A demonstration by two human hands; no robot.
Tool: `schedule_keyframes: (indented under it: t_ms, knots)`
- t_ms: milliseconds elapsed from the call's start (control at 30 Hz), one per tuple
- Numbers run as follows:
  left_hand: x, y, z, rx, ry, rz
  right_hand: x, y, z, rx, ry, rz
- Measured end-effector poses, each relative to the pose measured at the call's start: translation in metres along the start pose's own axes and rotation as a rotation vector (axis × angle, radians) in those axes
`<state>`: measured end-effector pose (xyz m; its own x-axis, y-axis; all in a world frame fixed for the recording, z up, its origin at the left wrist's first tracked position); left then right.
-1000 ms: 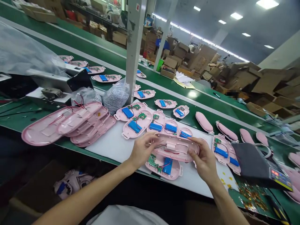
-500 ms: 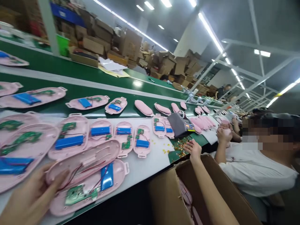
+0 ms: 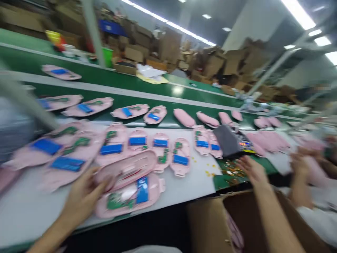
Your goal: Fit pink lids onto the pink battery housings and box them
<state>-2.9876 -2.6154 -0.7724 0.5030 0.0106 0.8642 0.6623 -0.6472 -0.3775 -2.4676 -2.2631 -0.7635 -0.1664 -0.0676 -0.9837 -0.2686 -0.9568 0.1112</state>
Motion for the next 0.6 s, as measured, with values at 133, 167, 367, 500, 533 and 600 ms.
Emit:
schedule_keyframes:
  t_ms: [133,167,367,500,533,600]
  knots:
    - [0.005,0.003,0.011,-0.123,0.148,-0.112,-0.037,0.071,0.056,-0.197,0.213,-0.359]
    - [0.003,0.003,0.014,-0.154,0.209,-0.147,-0.046,0.107,0.093,-0.367,0.305,-0.483]
    - [0.005,0.008,0.022,-0.256,0.469,-0.186,-0.006,0.362,0.299,-1.326,0.937,-1.387]
    - [0.004,0.011,0.027,-0.272,0.595,-0.141,0.038,0.392,0.334,-1.258,1.217,-1.731]
    - [0.003,0.011,0.027,-0.266,0.619,-0.134,0.042,0.390,0.335,-1.224,1.225,-1.764]
    - [0.001,0.012,0.027,-0.262,0.635,-0.131,0.043,0.386,0.334,-1.158,1.189,-1.790]
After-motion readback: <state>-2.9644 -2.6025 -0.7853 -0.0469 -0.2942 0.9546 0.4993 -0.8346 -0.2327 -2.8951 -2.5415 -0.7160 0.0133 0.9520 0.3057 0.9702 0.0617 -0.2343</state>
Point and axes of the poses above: each hand's wrist, its own y-axis away from the middle knuckle, its own z-axis out of the palm, x = y × z, the point moved 7 cm from there along -y, towards the middle knuckle, and after that the axes turned 1 degree about x, right-handed, at the moved point
